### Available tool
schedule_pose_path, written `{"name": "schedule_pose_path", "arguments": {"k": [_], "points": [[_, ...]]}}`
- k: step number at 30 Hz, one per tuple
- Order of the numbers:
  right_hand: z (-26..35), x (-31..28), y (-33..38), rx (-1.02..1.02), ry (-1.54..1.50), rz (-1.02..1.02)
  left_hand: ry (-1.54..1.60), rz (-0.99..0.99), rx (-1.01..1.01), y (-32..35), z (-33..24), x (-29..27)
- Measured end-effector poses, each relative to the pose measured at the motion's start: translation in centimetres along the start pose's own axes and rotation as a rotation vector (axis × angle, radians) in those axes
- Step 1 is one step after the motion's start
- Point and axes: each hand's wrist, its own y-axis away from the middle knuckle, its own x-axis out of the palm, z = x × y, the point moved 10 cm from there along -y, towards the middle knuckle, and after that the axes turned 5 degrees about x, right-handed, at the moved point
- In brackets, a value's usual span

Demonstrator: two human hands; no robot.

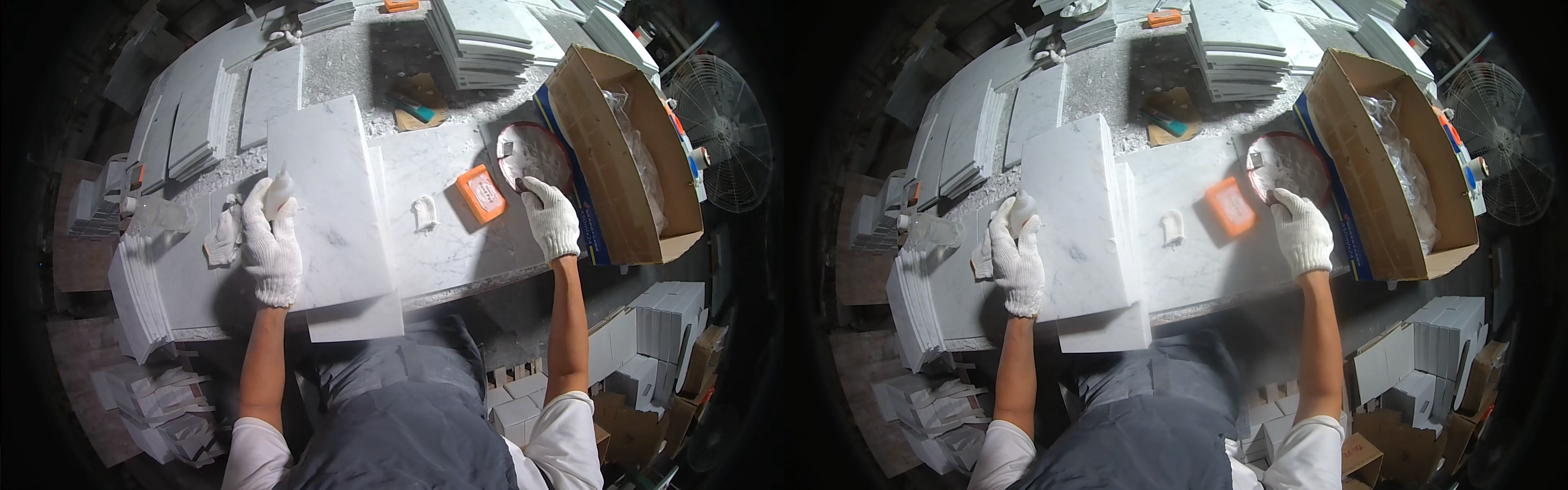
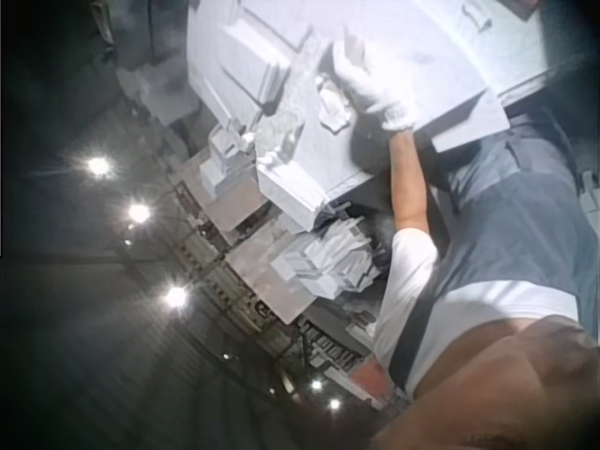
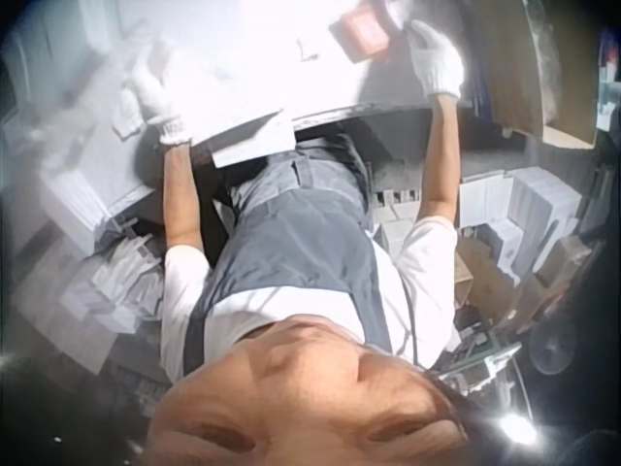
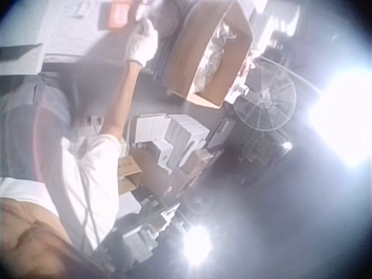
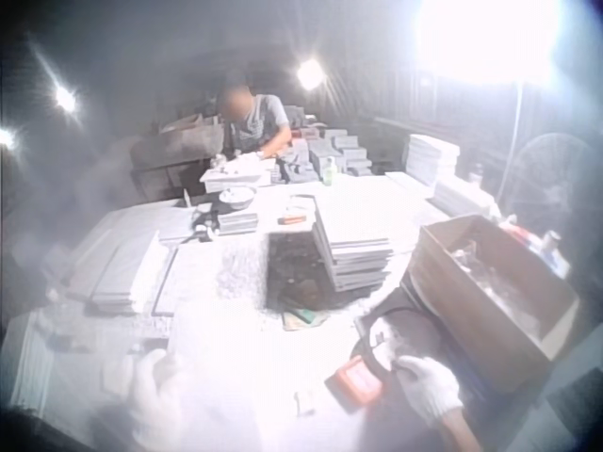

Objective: The person scrubs and scrapes a white rectangular tile on a workbench using a small orange sponge and a metal scraper. They repeatedly apply a liquid from a spray bottle, wipe the surface, and scrape off residue. The person stacks the cleaned tile with others on the table.

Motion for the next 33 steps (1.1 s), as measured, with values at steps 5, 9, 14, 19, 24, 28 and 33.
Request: {"name": "schedule_pose_path", "arguments": {"k": [5, 9, 14, 19, 24, 28, 33], "points": [[-1.1, 1.0, -0.5, -0.034, -0.218, 0.010, 0.034, -0.001, -0.052, 0.1, 0.2, 0.1], [-2.9, 2.1, -0.5, 0.128, -0.366, 0.096, 0.108, 0.034, -0.122, 0.2, 0.6, 0.3], [-1.9, 1.0, 0.1, 0.271, -0.527, 0.100, 0.169, 0.014, -0.123, 0.1, 1.2, 0.5], [5.2, 1.2, -0.2, 0.186, -0.755, 0.223, 0.224, -0.024, -0.212, -0.5, 2.1, 0.7], [14.9, 4.2, 0.1, 0.078, -0.769, 0.431, 0.242, 0.022, -0.381, -1.8, 2.7, 1.7], [21.0, 7.4, 1.2, 0.020, -0.803, 0.580, 0.181, 0.060, -0.426, -2.2, 2.7, 2.2], [25.5, 8.7, 1.0, -0.275, -0.585, 0.455, 0.167, 0.016, -0.402, -1.8, 2.9, 2.0]]}}
